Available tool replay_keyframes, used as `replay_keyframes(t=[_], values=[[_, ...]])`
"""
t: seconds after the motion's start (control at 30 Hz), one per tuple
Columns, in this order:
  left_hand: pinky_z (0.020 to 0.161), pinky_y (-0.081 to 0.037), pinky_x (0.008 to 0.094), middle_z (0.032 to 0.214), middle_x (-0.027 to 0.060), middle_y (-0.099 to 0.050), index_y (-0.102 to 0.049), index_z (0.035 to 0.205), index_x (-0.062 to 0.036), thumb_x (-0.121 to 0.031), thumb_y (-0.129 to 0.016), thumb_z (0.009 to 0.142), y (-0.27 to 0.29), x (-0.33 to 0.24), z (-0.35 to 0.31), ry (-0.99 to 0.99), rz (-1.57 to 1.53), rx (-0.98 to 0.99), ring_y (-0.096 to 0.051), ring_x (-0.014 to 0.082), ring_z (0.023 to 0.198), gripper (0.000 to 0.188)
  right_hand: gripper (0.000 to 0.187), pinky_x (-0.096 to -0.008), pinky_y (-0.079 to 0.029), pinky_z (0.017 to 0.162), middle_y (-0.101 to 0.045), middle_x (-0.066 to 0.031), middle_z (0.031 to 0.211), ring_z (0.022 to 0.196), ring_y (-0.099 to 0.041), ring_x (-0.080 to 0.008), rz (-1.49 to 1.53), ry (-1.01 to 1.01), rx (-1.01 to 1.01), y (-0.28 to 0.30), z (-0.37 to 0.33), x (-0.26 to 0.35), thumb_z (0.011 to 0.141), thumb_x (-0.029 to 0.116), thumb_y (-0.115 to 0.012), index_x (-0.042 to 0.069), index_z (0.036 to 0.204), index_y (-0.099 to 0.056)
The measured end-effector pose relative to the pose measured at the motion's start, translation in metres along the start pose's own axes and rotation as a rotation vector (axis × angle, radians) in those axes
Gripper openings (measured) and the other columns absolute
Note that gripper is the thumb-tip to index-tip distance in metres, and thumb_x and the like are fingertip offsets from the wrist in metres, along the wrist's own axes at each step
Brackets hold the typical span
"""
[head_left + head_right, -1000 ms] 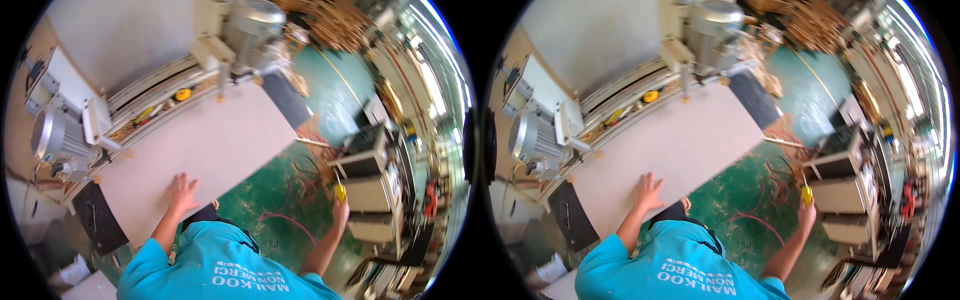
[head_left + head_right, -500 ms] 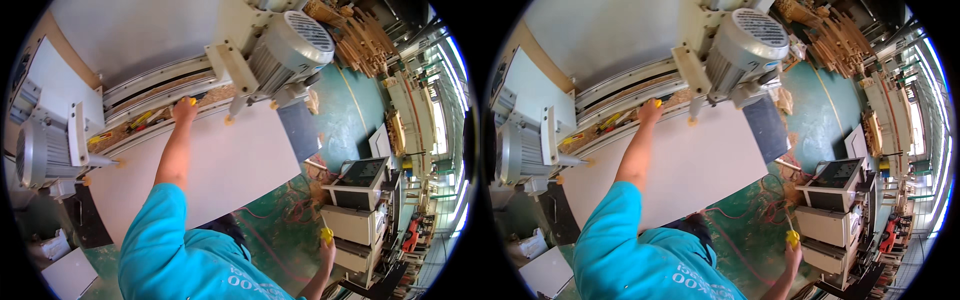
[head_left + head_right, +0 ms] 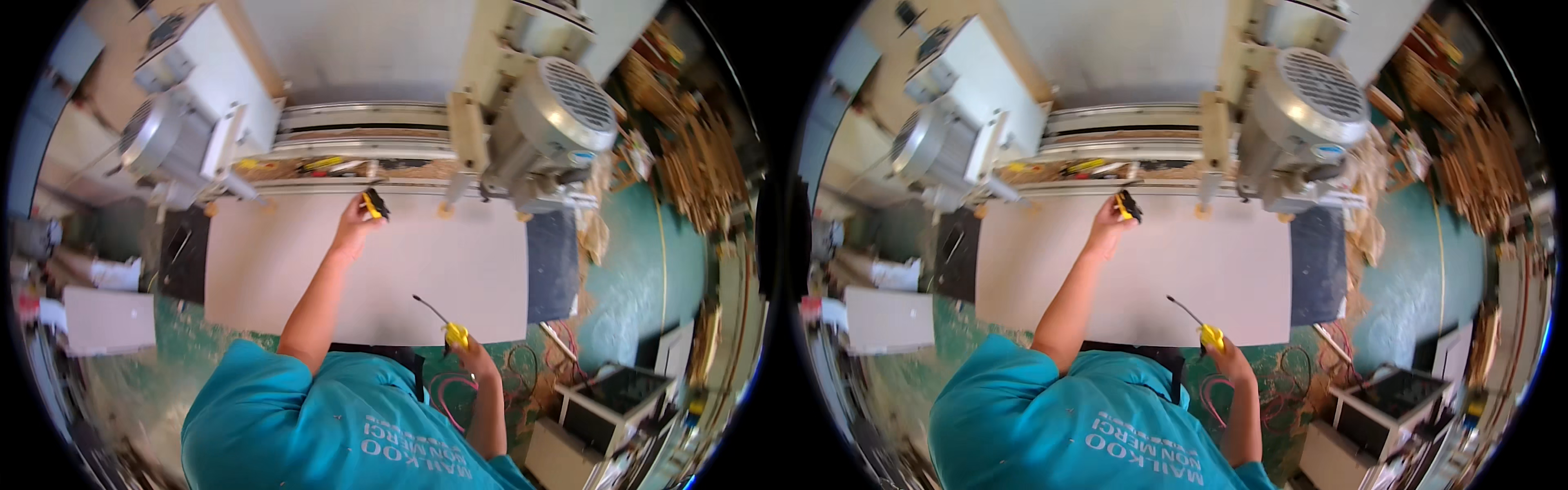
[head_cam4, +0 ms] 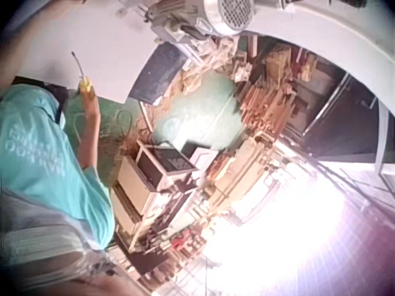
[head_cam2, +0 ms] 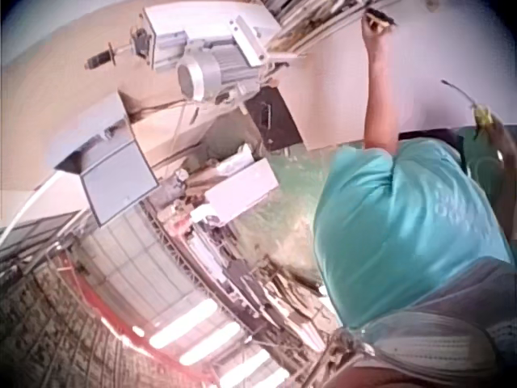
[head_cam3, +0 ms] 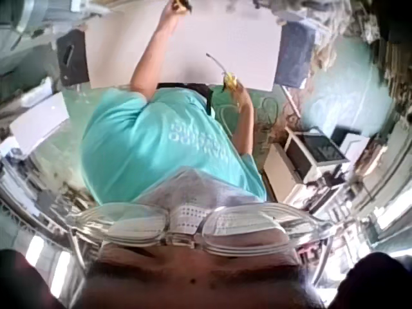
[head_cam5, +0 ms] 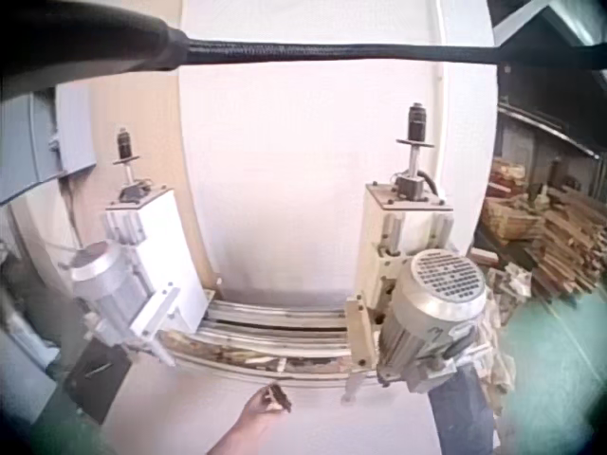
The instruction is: The person moves wooden boards on a machine, marks a board with a pencil, and stacks several processed boards onto a pile on a table.
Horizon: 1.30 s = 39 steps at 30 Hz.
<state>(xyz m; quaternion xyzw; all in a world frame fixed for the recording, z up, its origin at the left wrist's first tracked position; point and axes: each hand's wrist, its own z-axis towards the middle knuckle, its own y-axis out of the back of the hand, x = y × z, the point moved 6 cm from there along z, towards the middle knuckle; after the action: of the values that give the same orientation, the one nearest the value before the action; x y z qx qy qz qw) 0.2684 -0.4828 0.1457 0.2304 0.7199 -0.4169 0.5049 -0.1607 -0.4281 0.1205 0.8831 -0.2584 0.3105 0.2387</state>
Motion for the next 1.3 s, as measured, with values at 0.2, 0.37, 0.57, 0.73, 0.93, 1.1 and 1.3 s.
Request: replay_keyframes(t=[0.2,0.37,0.57,0.73,0.93,1.1,1.3], values=[[0.086,-0.052,0.0323,0.124,0.0079,-0.053,-0.044,0.133,-0.0074,-0.012,-0.082,0.075,0.048,-0.044,-0.092,0.103,0.109,-0.141,-0.058,0.0201,0.107,0.07,0.052,-0.0354,-0.052,0.071,-0.066,-0.0116,0.101,0.08,-0.063,-0.0214,-0.309,0.025,0.23,-0.053,0.107,0.096,0.092,0.033,-0.064,0.004,0.132,-0.051],[0.073,-0.056,0.0356,0.123,0.0086,-0.056,-0.048,0.133,-0.0121,-0.027,-0.075,0.083,0.101,-0.042,-0.159,0.387,0.189,-0.31,-0.06,0.0198,0.103,0.058,0.072,-0.0518,-0.038,0.104,-0.045,-0.0207,0.141,0.132,-0.041,-0.0404,-0.818,0.994,-0.321,-0.13,0.076,0.227,0.078,0.034,-0.072,0.008,0.14,-0.045],[0.086,-0.054,0.0357,0.113,0.016,-0.061,-0.052,0.127,-0.0057,-0.022,-0.062,0.093,0.182,0.001,-0.198,0.499,-0.031,-0.353,-0.06,0.0229,0.108,0.039,0.074,-0.0508,-0.044,0.096,-0.062,-0.0174,0.117,0.116,-0.056,-0.0357,-0.828,0.98,0.204,-0.316,0.048,0.299,0.073,0.034,-0.076,0.01,0.137,-0.048],[0.068,-0.055,0.0346,0.094,0.0114,-0.061,-0.056,0.111,-0.0029,-0.026,-0.066,0.09,0.283,-0.042,-0.196,0.537,0.127,-0.174,-0.064,0.0187,0.08,0.032,0.054,-0.0455,-0.05,0.076,-0.067,-0.0123,0.092,0.089,-0.065,-0.0327,-1.056,1.082,0.165,-0.39,0.075,0.33,0.065,0.033,-0.073,0.013,0.114,-0.062],[0.047,-0.042,0.0287,0.065,0.0018,-0.052,-0.058,0.084,-0.0071,-0.018,-0.071,0.087,0.492,-0.076,-0.157,0.272,0.141,-0.652,-0.052,0.0117,0.053,0.017,0.053,-0.0449,-0.05,0.09,-0.064,-0.0151,0.107,0.103,-0.061,-0.035,-1.077,0.654,0.156,-0.343,0.164,0.36,0.068,0.027,-0.073,0.017,0.119,-0.064],[0.053,-0.048,0.0276,0.077,0.0054,-0.061,-0.057,0.108,-0.0062,-0.022,-0.069,0.092,0.612,-0.103,-0.098,0.133,-0.109,-0.951,-0.061,0.015,0.061,0.026,0.043,-0.0451,-0.05,0.09,-0.063,-0.0127,0.11,0.106,-0.061,-0.0333,-1.008,0.524,-0.051,-0.255,0.238,0.348,0.071,0.03,-0.072,0.019,0.113,-0.07],[0.071,-0.053,0.0299,0.092,0.0074,-0.065,-0.053,0.123,-0.0072,-0.021,-0.064,0.095,0.564,-0.109,-0.084,0.046,-0.24,-0.828,-0.065,0.0169,0.08,0.034,0.034,-0.0474,-0.051,0.09,-0.066,-0.0145,0.112,0.106,-0.063,-0.0351,-1.032,0.244,-0.364,-0.212,0.271,0.336,0.081,0.041,-0.063,0.023,0.108,-0.073]])
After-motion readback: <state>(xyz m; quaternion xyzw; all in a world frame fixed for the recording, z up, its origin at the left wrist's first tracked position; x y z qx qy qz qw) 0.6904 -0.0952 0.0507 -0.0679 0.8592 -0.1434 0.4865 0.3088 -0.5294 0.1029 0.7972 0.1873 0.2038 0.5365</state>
